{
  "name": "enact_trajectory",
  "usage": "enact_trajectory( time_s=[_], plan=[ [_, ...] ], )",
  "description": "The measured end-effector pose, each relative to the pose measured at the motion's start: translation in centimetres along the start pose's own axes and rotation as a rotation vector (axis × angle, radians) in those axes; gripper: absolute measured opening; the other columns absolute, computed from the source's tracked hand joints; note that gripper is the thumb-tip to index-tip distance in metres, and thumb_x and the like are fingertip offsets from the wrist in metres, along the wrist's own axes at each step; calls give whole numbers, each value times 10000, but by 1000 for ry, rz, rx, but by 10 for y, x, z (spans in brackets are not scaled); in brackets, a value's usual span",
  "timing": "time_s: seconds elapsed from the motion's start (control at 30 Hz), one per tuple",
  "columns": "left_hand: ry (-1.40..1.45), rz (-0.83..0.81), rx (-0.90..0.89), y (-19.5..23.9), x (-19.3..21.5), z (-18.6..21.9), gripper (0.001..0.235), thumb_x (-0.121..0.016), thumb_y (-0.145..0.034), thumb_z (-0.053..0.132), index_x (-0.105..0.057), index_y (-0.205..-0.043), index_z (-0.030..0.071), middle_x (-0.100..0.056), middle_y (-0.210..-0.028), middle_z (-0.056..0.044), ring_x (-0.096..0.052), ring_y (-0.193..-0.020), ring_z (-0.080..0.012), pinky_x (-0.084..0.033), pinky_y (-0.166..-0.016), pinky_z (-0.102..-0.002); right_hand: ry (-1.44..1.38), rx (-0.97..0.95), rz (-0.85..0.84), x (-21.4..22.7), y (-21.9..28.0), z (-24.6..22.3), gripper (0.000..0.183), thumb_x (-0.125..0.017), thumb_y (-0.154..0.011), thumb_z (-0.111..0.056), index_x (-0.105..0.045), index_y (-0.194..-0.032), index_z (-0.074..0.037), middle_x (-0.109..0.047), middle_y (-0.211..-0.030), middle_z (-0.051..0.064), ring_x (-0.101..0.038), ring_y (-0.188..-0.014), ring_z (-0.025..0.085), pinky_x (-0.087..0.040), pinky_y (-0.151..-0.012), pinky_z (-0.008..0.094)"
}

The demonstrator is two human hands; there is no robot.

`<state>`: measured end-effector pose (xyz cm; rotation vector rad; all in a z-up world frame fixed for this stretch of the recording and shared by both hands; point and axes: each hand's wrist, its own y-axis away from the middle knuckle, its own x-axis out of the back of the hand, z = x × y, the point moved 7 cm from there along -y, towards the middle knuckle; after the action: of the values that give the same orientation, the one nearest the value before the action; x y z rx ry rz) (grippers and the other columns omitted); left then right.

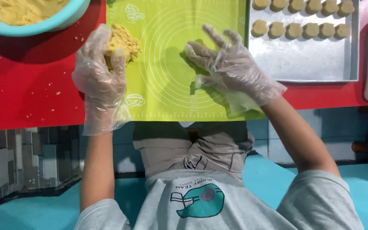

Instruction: Cutting circular shapes from cookie dough using a hand-held cutter and placing them on a baking sheet.

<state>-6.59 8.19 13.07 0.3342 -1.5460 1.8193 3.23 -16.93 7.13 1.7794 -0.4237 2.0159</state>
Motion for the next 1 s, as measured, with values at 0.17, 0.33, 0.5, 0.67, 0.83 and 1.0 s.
enact_trajectory(
  time_s=[0.17, 0.33, 0.5, 0.67, 0.83, 1.0],
  plan=[
    [88, -16, 88, -3, 2, -1, 439, -633, -1071, 254, -564, -1365, -65, -629, -1366, -244, -650, -1256, -416, -587, -1047, -479, -238, -178, 530, 58, 9, 1, 621, -910, -850, -379, -508, -1185, -46, -536, -1048, 117, -486, -824, 183, -477, -685, 256],
    [73, 35, 92, -2, 4, -2, 481, -622, -1073, 344, -582, -1323, -64, -646, -1336, -231, -658, -1234, -403, -591, -1032, -475, -527, -374, 373, 52, -9, -2, 296, -787, -921, -300, -594, -800, -110, -548, -723, 27, -481, -602, 125, -458, -560, 224],
    [21, 42, 90, -2, 8, -1, 467, -584, -1082, 367, -625, -1271, -58, -668, -1291, -212, -680, -1183, -389, -607, -968, -462, -797, -376, 396, 38, -9, 5, 149, -728, -910, -24, -641, -795, -62, -572, -696, 31, -523, -624, 125, -492, -576, 156],
    [31, 43, 78, -1, 9, -3, 409, -646, -1078, 295, -604, -1284, -56, -671, -1290, -218, -679, -1175, -416, -594, -980, -482, -605, -274, 329, 6, -10, 24, 160, -816, -869, -159, -713, -894, -38, -605, -852, 80, -538, -750, 174, -497, -605, 178],
    [37, 15, 92, -2, 5, -3, 431, -603, -1086, 323, -624, -1285, -59, -678, -1285, -218, -687, -1166, -403, -607, -959, -470, -686, -238, 300, 24, -8, 22, 227, -843, -852, -135, -745, -995, 10, -674, -876, 103, -599, -763, 169, -546, -633, 195],
    [83, -30, 79, -4, 1, -1, 364, -629, -1079, 256, -617, -1279, -48, -697, -1259, -227, -708, -1138, -400, -613, -942, -465, -601, -210, 295, 26, -5, 17, 68, -778, -886, -26, -711, -892, -20, -644, -832, 87, -615, -759, 184, -566, -715, 206]
  ],
)
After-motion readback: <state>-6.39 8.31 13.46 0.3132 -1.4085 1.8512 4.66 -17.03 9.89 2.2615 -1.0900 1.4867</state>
